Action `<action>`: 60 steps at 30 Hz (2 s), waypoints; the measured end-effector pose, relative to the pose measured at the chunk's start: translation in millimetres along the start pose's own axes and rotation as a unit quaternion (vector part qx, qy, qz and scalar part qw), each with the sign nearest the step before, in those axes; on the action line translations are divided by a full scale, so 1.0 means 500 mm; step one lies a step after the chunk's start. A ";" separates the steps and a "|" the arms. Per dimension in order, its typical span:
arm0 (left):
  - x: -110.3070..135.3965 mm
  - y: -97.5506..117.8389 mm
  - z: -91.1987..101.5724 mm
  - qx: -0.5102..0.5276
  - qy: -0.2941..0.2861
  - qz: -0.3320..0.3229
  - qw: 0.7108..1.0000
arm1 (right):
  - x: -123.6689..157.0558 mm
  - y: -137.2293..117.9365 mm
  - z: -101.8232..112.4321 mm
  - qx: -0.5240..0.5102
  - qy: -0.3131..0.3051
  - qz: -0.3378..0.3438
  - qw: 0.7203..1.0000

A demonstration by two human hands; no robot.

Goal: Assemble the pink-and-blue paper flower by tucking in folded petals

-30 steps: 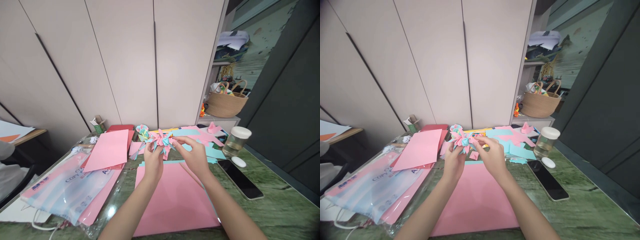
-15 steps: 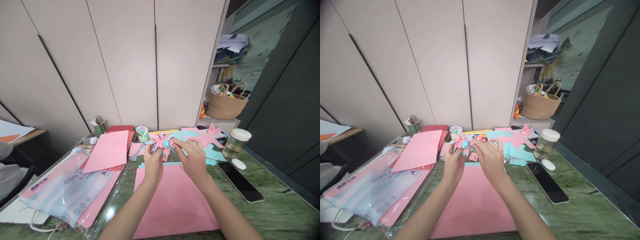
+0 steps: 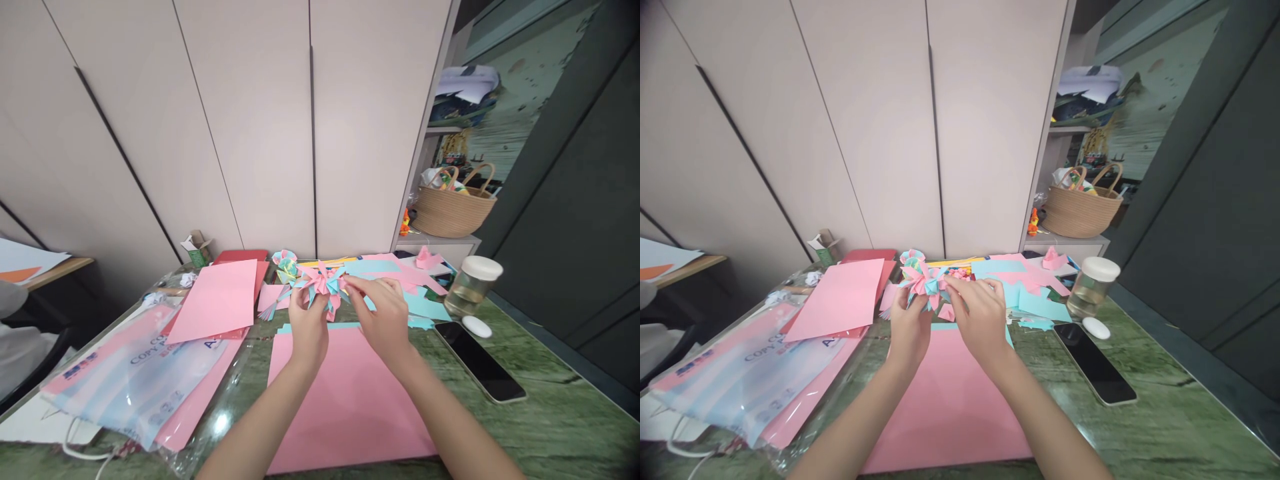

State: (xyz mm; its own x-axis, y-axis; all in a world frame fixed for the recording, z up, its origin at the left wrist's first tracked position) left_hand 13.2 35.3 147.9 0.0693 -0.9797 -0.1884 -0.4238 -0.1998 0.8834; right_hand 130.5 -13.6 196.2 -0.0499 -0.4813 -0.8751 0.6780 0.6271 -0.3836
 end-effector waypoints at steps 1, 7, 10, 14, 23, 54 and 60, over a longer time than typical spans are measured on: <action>0.003 -0.004 -0.001 0.009 0.000 0.006 1.000 | 0.000 0.001 0.000 -0.003 0.003 -0.004 1.000; 0.018 -0.032 -0.010 0.049 0.007 0.029 0.998 | -0.004 0.012 -0.004 -0.089 0.010 -0.086 0.992; 0.022 -0.038 -0.018 0.064 -0.011 0.032 0.997 | -0.004 0.027 -0.006 -0.181 0.030 -0.160 0.970; 0.030 -0.037 -0.029 0.083 -0.060 0.021 0.995 | -0.005 0.056 -0.001 -0.260 0.064 -0.217 0.939; 0.002 0.010 -0.022 0.007 -0.089 -0.051 0.995 | -0.030 0.078 0.018 -0.255 -0.037 -0.210 0.943; 0.027 0.101 -0.041 -0.368 -0.223 -0.265 0.863 | -0.023 -0.026 0.034 -0.080 -0.070 -0.045 0.993; 0.033 0.106 -0.048 -0.372 -0.276 -0.257 0.848 | -0.024 -0.032 0.032 -0.108 -0.109 -0.058 0.986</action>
State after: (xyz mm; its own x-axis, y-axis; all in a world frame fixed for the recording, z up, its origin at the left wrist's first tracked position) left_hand 13.5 8.4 201.9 -0.4480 -0.6427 -0.6215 0.2364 -0.7556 0.6109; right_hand 131.9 -27.6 217.3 0.0573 -0.6626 -0.7468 0.5032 0.6652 -0.5516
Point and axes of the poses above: each hand's wrist, its own x-axis away from the middle knuckle, its own z-axis out of the back of the hand, y = z × x, the point moved 7 cm from there along -x, towards the middle knuckle, and after that the axes turned 11 degrees about -x, right-handed, at the moved point
